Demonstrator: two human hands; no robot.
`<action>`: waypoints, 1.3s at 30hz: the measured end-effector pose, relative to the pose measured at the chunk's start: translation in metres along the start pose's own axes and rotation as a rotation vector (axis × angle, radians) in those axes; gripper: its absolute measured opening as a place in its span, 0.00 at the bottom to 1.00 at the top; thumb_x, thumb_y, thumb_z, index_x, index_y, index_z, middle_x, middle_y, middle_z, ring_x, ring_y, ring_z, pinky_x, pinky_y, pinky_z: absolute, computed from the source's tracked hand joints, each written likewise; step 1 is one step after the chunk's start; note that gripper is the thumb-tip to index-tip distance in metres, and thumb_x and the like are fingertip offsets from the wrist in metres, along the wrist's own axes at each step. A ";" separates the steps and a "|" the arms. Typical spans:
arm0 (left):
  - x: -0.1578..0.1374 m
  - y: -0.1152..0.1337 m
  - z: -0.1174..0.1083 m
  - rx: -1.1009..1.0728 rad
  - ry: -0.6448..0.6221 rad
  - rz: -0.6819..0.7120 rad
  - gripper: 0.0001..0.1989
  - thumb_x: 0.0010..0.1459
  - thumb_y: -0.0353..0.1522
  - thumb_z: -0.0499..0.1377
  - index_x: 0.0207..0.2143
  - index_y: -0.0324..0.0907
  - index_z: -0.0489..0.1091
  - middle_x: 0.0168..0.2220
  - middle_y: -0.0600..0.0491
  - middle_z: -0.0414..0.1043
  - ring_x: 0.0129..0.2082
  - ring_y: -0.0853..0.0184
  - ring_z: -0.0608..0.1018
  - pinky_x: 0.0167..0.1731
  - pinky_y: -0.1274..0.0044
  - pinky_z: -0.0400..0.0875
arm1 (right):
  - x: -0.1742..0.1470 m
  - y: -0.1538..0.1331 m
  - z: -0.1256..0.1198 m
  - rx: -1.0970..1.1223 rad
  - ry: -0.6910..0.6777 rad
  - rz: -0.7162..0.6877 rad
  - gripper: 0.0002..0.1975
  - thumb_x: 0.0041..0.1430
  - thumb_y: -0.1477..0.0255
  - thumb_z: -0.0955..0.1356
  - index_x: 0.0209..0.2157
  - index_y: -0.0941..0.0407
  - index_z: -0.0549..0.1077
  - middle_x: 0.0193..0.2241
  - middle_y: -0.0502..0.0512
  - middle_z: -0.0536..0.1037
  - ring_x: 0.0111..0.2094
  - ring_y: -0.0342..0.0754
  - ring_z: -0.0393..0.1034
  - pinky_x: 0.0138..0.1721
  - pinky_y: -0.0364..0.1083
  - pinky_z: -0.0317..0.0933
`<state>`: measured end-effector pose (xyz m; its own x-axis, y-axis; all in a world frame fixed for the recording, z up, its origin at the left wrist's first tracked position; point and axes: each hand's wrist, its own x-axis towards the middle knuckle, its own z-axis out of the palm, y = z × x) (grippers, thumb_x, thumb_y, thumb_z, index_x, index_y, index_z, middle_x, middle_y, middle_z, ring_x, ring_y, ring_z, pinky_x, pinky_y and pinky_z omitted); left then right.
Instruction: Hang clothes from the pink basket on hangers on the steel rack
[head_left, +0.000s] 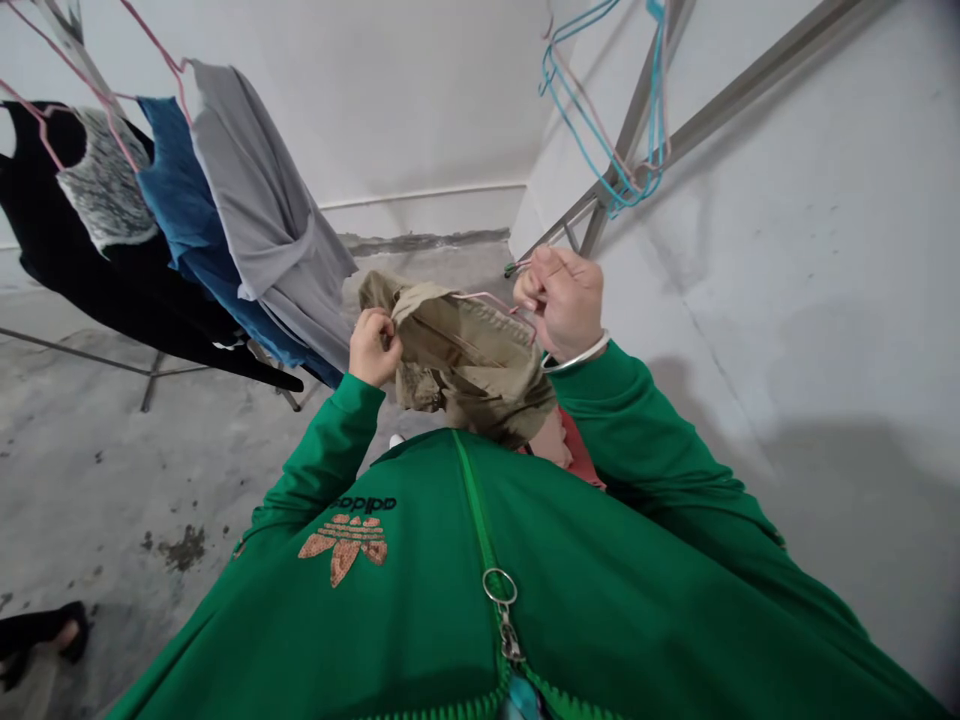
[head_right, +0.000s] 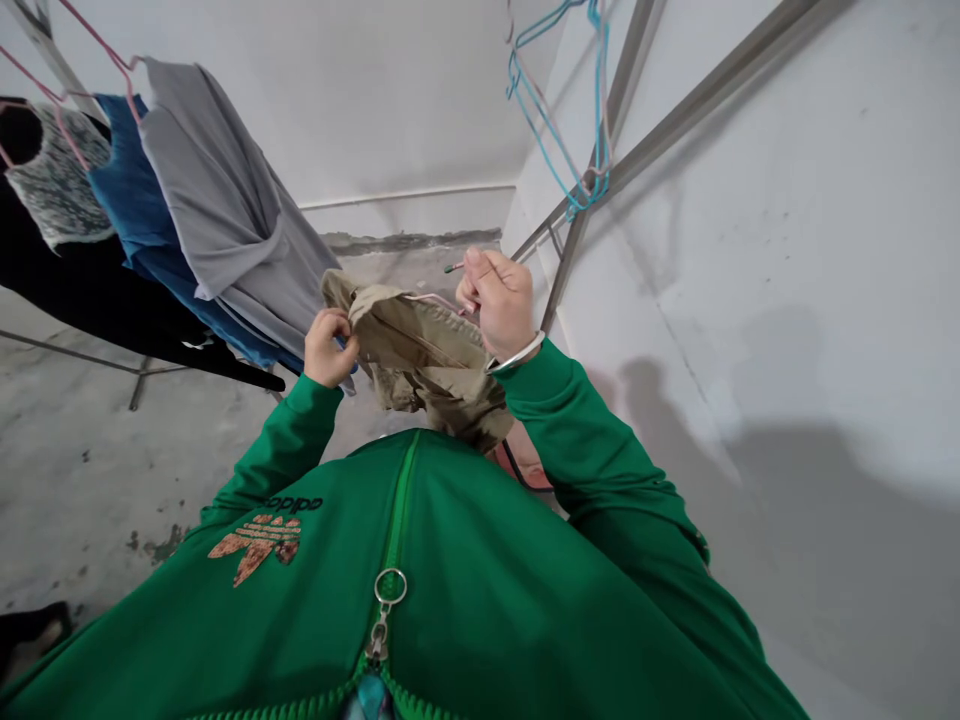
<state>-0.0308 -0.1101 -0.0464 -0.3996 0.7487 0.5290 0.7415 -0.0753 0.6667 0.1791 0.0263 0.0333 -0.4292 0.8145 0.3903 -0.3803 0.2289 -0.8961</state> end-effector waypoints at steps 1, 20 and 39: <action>-0.001 0.001 -0.001 -0.124 -0.048 -0.027 0.08 0.44 0.29 0.58 0.23 0.42 0.58 0.37 0.49 0.68 0.37 0.66 0.71 0.38 0.73 0.67 | -0.001 -0.001 0.000 0.018 0.009 -0.013 0.28 0.55 0.49 0.68 0.18 0.55 0.55 0.14 0.43 0.49 0.16 0.37 0.50 0.17 0.41 0.47; -0.025 -0.012 0.019 -0.510 -0.145 -0.611 0.13 0.50 0.36 0.64 0.21 0.40 0.64 0.20 0.56 0.63 0.22 0.70 0.69 0.28 0.75 0.68 | -0.008 -0.028 -0.009 0.013 0.032 0.028 0.31 0.50 0.45 0.68 0.17 0.54 0.52 0.13 0.42 0.46 0.15 0.37 0.44 0.18 0.42 0.45; 0.029 0.001 -0.009 0.539 -0.240 0.405 0.15 0.64 0.30 0.46 0.38 0.41 0.72 0.30 0.47 0.70 0.31 0.64 0.72 0.32 0.73 0.65 | -0.001 -0.033 -0.047 -0.680 -0.749 0.063 0.27 0.48 0.53 0.71 0.45 0.56 0.72 0.46 0.63 0.75 0.46 0.55 0.70 0.50 0.52 0.66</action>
<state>-0.0463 -0.0946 -0.0251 0.0472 0.8596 0.5088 0.9945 -0.0883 0.0569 0.2306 0.0437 0.0521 -0.9248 0.3449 0.1607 0.1076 0.6422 -0.7589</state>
